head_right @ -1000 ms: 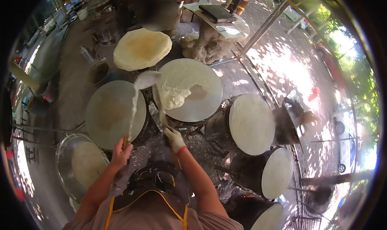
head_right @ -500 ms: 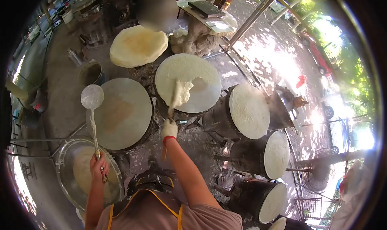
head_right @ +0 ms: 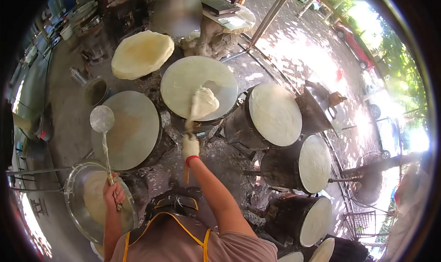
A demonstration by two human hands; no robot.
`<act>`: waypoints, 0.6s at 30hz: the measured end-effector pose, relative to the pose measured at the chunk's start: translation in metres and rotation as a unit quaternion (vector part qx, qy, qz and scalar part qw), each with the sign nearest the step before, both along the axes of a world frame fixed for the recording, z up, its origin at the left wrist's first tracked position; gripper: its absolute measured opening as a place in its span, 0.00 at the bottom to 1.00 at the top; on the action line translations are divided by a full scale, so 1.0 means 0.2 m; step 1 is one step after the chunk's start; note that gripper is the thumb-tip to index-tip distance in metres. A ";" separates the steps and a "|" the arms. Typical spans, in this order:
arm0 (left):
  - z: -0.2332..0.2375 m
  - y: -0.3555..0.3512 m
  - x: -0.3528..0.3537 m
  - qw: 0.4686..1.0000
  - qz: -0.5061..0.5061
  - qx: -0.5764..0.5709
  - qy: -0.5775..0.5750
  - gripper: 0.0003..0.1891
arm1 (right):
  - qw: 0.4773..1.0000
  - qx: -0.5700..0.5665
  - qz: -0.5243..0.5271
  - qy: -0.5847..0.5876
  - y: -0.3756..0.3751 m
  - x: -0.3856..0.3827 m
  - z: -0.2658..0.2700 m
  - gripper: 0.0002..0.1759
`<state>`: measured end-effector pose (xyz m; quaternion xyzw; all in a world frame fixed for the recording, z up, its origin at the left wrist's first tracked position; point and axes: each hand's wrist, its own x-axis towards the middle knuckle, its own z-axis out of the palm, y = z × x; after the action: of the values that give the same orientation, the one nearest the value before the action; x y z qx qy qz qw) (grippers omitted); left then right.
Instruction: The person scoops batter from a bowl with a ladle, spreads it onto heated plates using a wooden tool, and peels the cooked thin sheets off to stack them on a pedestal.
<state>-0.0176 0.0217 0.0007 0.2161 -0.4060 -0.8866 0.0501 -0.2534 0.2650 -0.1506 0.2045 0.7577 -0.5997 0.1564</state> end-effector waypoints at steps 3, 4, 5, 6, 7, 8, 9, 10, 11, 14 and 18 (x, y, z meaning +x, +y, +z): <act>0.02 0.13 -0.05 1.000 -0.001 -0.012 0.000 0.18 | 0.983 0.111 0.138 0.049 0.15 0.11 0.01 0.21; 0.02 0.18 -0.07 1.000 0.002 -0.015 -0.001 0.18 | 0.980 0.108 0.165 0.027 0.24 0.12 0.01 0.20; 0.03 0.23 -0.10 1.000 0.003 -0.015 -0.006 0.17 | 0.982 0.133 0.126 0.037 0.34 0.11 0.03 0.21; 0.04 0.28 -0.12 1.000 0.005 -0.016 -0.011 0.17 | 0.981 0.146 0.118 0.043 0.43 0.07 0.03 0.21; 0.05 0.34 -0.14 1.000 0.006 -0.018 -0.017 0.17 | 0.980 0.158 0.110 0.049 0.53 0.02 0.00 0.21; 0.07 0.41 -0.17 1.000 0.007 -0.017 -0.017 0.17 | 0.979 0.170 0.101 0.053 0.62 -0.04 -0.02 0.21; 0.09 0.48 -0.20 1.000 0.007 -0.017 -0.016 0.17 | 0.983 0.142 0.104 0.055 0.69 -0.12 -0.05 0.22; 0.11 0.55 -0.23 1.000 0.008 -0.017 -0.014 0.17 | 0.978 0.164 0.118 0.058 0.72 -0.17 0.02 0.22; 0.12 0.62 -0.26 1.000 0.010 -0.004 -0.004 0.17 | 0.972 0.186 0.134 0.060 0.75 -0.20 0.12 0.22; 0.13 0.81 -0.33 0.999 0.007 0.026 0.018 0.17 | 0.936 0.219 0.251 0.115 0.91 -0.15 0.15 0.21; 0.19 1.03 -0.40 0.999 0.002 0.039 0.018 0.16 | 0.948 0.215 0.215 0.097 1.11 -0.35 0.01 0.19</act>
<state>-0.0971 0.2271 0.0378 0.2032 -0.3701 -0.9051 0.0509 -0.3242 0.4869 -0.1488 0.0058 0.9060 -0.3920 0.1596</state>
